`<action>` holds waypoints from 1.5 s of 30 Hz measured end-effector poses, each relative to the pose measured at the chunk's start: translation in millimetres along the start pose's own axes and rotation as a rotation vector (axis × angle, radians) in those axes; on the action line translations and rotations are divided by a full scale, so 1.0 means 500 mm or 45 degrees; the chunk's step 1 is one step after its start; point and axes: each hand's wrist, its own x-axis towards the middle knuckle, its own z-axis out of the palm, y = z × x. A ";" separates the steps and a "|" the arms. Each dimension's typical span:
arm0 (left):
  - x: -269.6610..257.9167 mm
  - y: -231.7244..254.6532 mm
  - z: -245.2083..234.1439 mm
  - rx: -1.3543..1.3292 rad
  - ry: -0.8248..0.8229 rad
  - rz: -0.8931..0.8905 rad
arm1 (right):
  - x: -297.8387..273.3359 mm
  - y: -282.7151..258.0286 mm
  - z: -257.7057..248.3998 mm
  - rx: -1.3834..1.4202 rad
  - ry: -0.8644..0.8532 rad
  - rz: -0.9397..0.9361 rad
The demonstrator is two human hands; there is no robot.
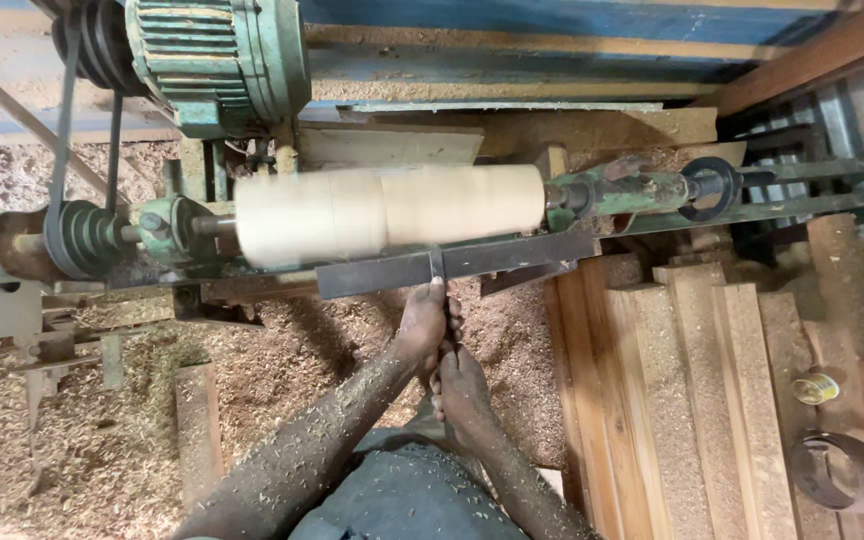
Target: The person uses a chisel to shape a piece of wood spinning on a lathe, periodically stopping to check the profile and then sharpening the chisel on a grinding wheel.
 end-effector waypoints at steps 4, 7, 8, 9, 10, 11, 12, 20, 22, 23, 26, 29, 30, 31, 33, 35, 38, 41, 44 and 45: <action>0.010 -0.002 -0.002 0.035 0.024 0.035 | 0.015 0.005 -0.009 -0.109 -0.002 -0.023; 0.012 -0.005 -0.003 0.018 0.038 0.017 | 0.023 0.008 -0.011 -0.162 0.045 0.013; 0.010 -0.002 -0.004 0.006 0.022 0.018 | 0.024 0.004 -0.008 -0.183 0.067 0.039; 0.008 0.000 -0.004 -0.005 0.006 0.020 | 0.023 0.001 -0.006 -0.175 0.055 0.043; 0.005 0.004 -0.004 -0.016 -0.010 0.021 | 0.021 -0.003 -0.005 -0.168 0.042 0.048; 0.003 0.008 -0.003 -0.028 -0.007 0.024 | 0.019 -0.007 -0.006 -0.158 0.035 0.052; 0.001 0.012 -0.002 -0.039 -0.004 0.026 | 0.018 -0.009 -0.005 -0.140 0.027 0.056; -0.007 0.016 -0.013 -0.048 -0.023 0.037 | 0.022 -0.004 -0.008 -0.125 -0.063 -0.016; -0.005 0.015 -0.018 -0.055 -0.011 0.010 | 0.023 -0.004 -0.006 -0.137 -0.063 -0.017; -0.004 0.014 -0.019 -0.063 -0.011 0.018 | 0.022 -0.004 -0.005 -0.143 -0.063 -0.016; -0.001 0.015 -0.020 -0.075 -0.007 0.042 | 0.025 -0.006 0.001 -0.170 -0.037 -0.037; -0.001 0.019 -0.023 -0.097 -0.004 0.050 | 0.024 -0.008 -0.002 -0.138 -0.094 -0.060; -0.001 0.021 -0.024 -0.124 -0.011 0.041 | 0.025 -0.009 -0.001 -0.134 -0.093 -0.037; -0.002 0.021 -0.025 -0.151 -0.017 0.031 | 0.026 -0.009 -0.001 -0.130 -0.091 -0.013; -0.003 0.021 -0.025 -0.183 -0.008 0.011 | 0.026 -0.008 -0.003 -0.158 -0.096 -0.002; -0.003 0.020 -0.027 -0.176 0.005 0.006 | 0.024 -0.004 -0.009 -0.220 -0.107 -0.025; -0.001 0.019 -0.030 -0.151 0.016 0.020 | 0.034 -0.004 -0.009 -0.206 -0.118 -0.021; -0.001 0.016 -0.033 -0.188 0.019 0.033 | 0.035 -0.005 -0.009 -0.221 -0.123 -0.041; 0.002 0.014 -0.036 -0.199 0.032 0.045 | 0.037 -0.010 -0.014 -0.186 -0.173 -0.007; 0.003 0.013 -0.035 -0.227 0.043 0.034 | 0.038 -0.012 -0.016 -0.210 -0.184 -0.011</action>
